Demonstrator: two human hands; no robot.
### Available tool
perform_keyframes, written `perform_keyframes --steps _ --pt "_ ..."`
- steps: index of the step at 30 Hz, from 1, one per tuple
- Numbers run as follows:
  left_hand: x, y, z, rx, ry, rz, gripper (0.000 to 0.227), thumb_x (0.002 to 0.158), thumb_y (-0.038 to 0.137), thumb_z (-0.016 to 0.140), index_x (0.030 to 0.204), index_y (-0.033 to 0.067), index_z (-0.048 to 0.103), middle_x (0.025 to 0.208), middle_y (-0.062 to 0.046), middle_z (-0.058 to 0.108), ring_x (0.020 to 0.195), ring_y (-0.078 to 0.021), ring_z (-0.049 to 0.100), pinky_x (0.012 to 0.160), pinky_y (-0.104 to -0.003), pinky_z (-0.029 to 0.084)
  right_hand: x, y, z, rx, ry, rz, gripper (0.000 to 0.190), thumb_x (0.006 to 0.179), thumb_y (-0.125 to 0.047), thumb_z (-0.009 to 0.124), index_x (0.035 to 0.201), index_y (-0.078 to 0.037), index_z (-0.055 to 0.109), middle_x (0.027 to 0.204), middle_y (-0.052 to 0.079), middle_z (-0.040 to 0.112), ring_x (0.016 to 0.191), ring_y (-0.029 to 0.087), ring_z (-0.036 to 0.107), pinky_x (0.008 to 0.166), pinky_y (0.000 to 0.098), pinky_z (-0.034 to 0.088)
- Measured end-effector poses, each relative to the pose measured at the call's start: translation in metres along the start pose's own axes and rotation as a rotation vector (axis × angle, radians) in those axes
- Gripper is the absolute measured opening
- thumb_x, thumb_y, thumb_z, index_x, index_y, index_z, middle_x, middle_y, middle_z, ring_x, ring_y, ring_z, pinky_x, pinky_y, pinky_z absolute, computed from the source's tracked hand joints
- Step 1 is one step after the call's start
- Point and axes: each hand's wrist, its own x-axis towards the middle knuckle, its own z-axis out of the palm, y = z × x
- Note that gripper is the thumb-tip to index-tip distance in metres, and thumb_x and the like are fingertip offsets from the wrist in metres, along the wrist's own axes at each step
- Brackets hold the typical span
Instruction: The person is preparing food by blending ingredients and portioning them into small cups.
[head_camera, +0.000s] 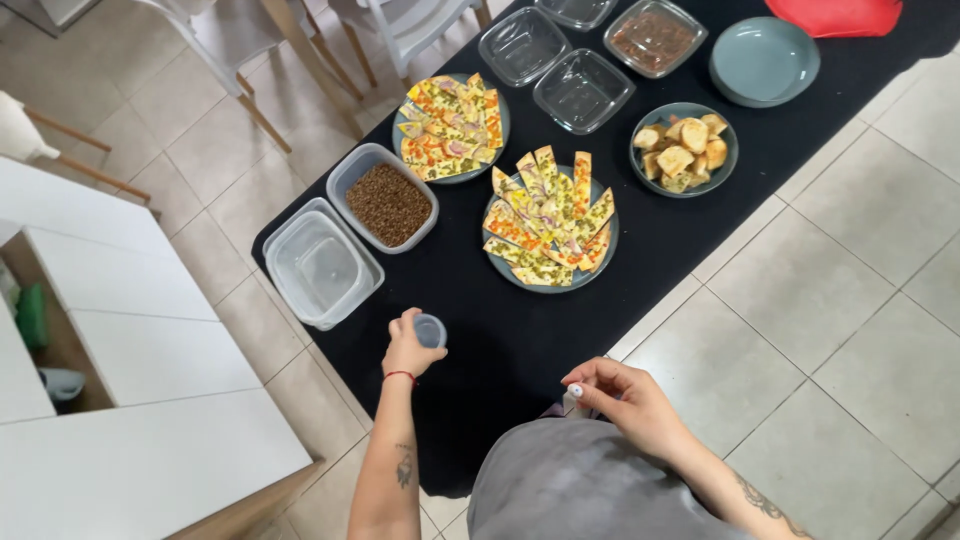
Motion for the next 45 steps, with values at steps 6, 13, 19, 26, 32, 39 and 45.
perform_keyframes --steps 6,13,19,26,32,39,45 --pt "-0.047 0.057 0.009 -0.766 -0.067 0.472 0.092 0.068 0.016 0.087 0.144 0.0167 0.036 0.139 -0.010 0.049 0.124 -0.0279 0.062 0.100 -0.044 0.056 0.014 0.005 -0.010 -0.103 0.120 -0.119 0.026 0.091 -0.018 0.074 0.115 -0.008 0.074 0.094 0.000 0.072 0.086 0.009 0.064 0.077 0.0267 0.052" --pt "-0.129 0.143 -0.019 -1.140 -0.572 0.883 0.095 0.075 0.006 0.084 0.151 0.0108 0.028 0.152 -0.013 0.041 0.146 -0.0248 0.044 0.121 -0.042 0.041 0.007 -0.047 -0.012 -0.069 0.134 -0.360 0.089 0.073 -0.013 0.085 0.149 -0.012 0.039 0.143 0.007 0.053 0.126 0.018 0.055 0.091 0.0347 0.053" --pt "-0.132 0.192 -0.014 -1.021 -0.849 0.951 0.097 0.076 0.011 0.084 0.154 0.0100 0.026 0.153 -0.011 0.040 0.150 -0.0249 0.040 0.125 -0.042 0.037 -0.010 -0.038 -0.031 0.149 0.108 -0.393 0.096 0.074 -0.004 0.085 0.156 -0.011 0.034 0.155 0.010 0.046 0.134 0.024 0.052 0.102 0.0423 0.050" --pt "-0.152 0.258 0.019 -0.784 -0.986 0.984 0.102 0.075 0.017 0.088 0.156 0.0103 0.025 0.154 -0.011 0.038 0.149 -0.0240 0.041 0.123 -0.041 0.039 -0.054 -0.014 -0.071 0.165 0.361 -0.438 0.089 0.075 -0.003 0.084 0.152 -0.008 0.040 0.152 0.008 0.049 0.130 0.024 0.056 0.100 0.0409 0.052" --pt "-0.183 0.318 0.080 -0.727 -1.188 0.912 0.093 0.074 0.015 0.087 0.148 0.0102 0.030 0.144 -0.013 0.045 0.139 -0.0268 0.050 0.114 -0.045 0.049 -0.117 0.006 -0.114 0.127 0.623 -0.374 0.096 0.069 -0.013 0.090 0.153 -0.014 0.042 0.149 0.008 0.051 0.128 0.023 0.055 0.098 0.0389 0.052" --pt "-0.241 0.383 0.160 -0.450 -1.427 0.908 0.094 0.071 0.011 0.086 0.146 0.0132 0.029 0.144 -0.011 0.047 0.137 -0.0264 0.053 0.112 -0.043 0.049 -0.209 0.049 -0.147 0.220 0.908 -0.323 0.092 0.075 -0.021 0.086 0.154 -0.018 0.040 0.152 0.004 0.048 0.130 0.022 0.054 0.097 0.0367 0.053" --pt "-0.331 0.430 0.249 -0.132 -1.720 0.997 0.095 0.071 0.009 0.088 0.146 0.0135 0.030 0.142 -0.012 0.047 0.136 -0.0256 0.054 0.111 -0.043 0.049 -0.306 0.111 -0.139 0.465 1.248 -0.315 0.082 0.080 -0.015 0.080 0.154 -0.015 0.044 0.150 0.006 0.049 0.122 0.021 0.054 0.094 0.0360 0.053"
